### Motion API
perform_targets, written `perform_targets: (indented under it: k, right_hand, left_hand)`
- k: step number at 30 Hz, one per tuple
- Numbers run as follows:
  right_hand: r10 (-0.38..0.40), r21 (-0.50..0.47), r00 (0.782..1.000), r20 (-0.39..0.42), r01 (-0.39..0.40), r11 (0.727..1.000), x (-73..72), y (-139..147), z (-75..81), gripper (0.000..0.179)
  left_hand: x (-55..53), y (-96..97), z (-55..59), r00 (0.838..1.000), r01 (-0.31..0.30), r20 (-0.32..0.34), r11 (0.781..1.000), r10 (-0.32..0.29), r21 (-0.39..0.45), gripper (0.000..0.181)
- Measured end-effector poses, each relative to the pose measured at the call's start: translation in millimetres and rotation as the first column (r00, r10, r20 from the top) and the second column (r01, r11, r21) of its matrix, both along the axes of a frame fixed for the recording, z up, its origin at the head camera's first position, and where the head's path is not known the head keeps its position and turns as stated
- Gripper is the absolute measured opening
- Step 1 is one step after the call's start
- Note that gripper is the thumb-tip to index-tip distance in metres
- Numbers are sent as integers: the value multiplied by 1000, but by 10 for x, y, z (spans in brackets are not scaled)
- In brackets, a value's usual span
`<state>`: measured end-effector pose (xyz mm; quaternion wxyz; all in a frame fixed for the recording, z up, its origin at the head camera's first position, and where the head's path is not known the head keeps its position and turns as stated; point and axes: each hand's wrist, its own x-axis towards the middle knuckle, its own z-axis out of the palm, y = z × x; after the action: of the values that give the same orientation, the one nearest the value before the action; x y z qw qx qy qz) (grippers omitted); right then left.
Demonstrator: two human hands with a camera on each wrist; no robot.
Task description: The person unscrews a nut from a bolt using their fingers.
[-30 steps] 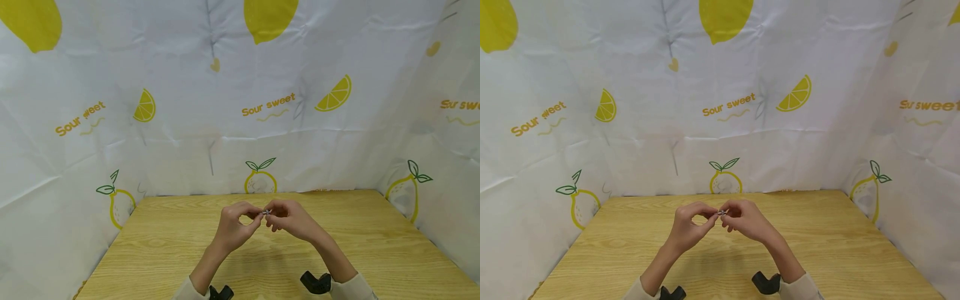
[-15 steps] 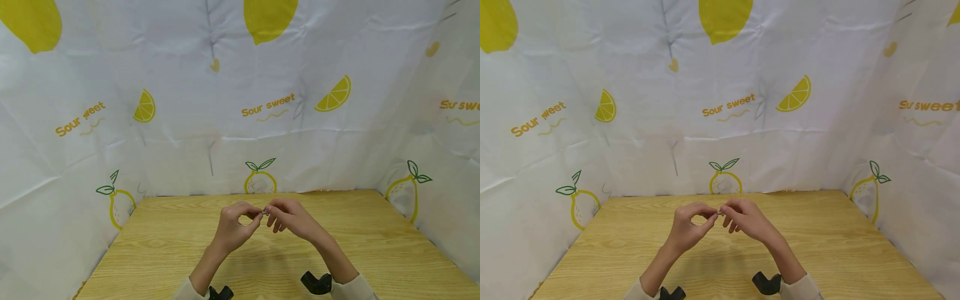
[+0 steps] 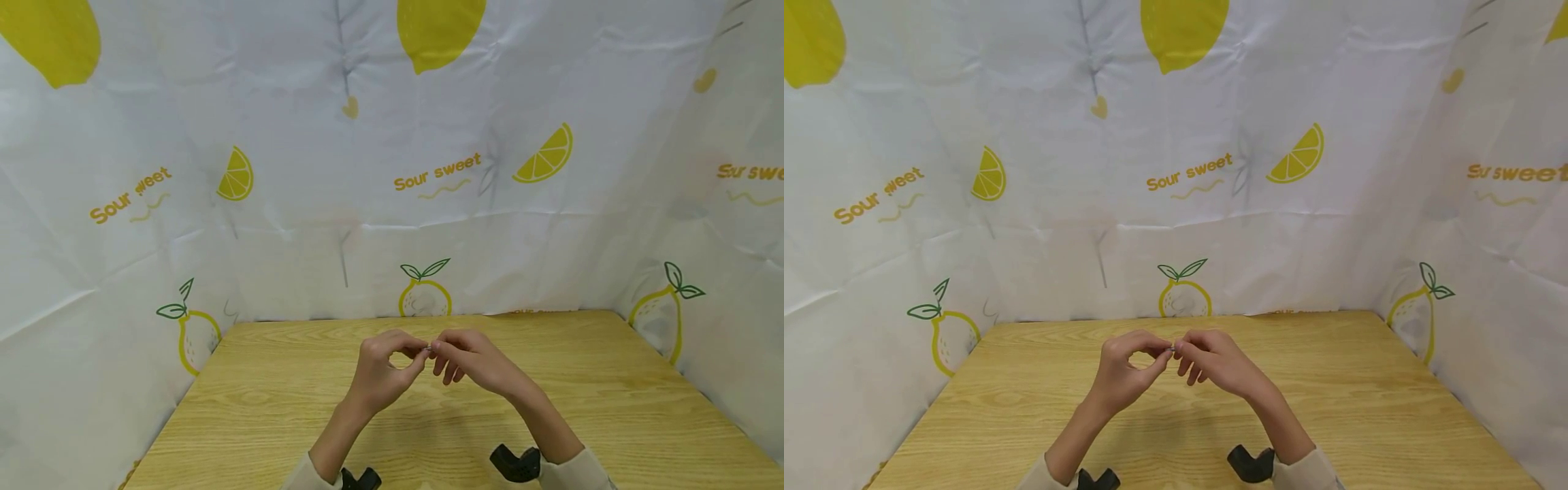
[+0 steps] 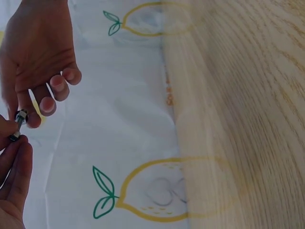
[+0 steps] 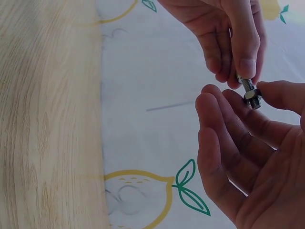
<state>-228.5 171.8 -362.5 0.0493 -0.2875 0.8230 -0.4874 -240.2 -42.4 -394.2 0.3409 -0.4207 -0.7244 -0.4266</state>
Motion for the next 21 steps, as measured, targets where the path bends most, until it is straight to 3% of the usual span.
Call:
perform_targets:
  k: [21]
  right_hand:
    - [3, -49, 1000, -30, -4, 999, 0, 19, -9, 22]
  left_hand:
    - [-6, 4, -20, 1000, -1, 10, 1000, 1, -4, 7]
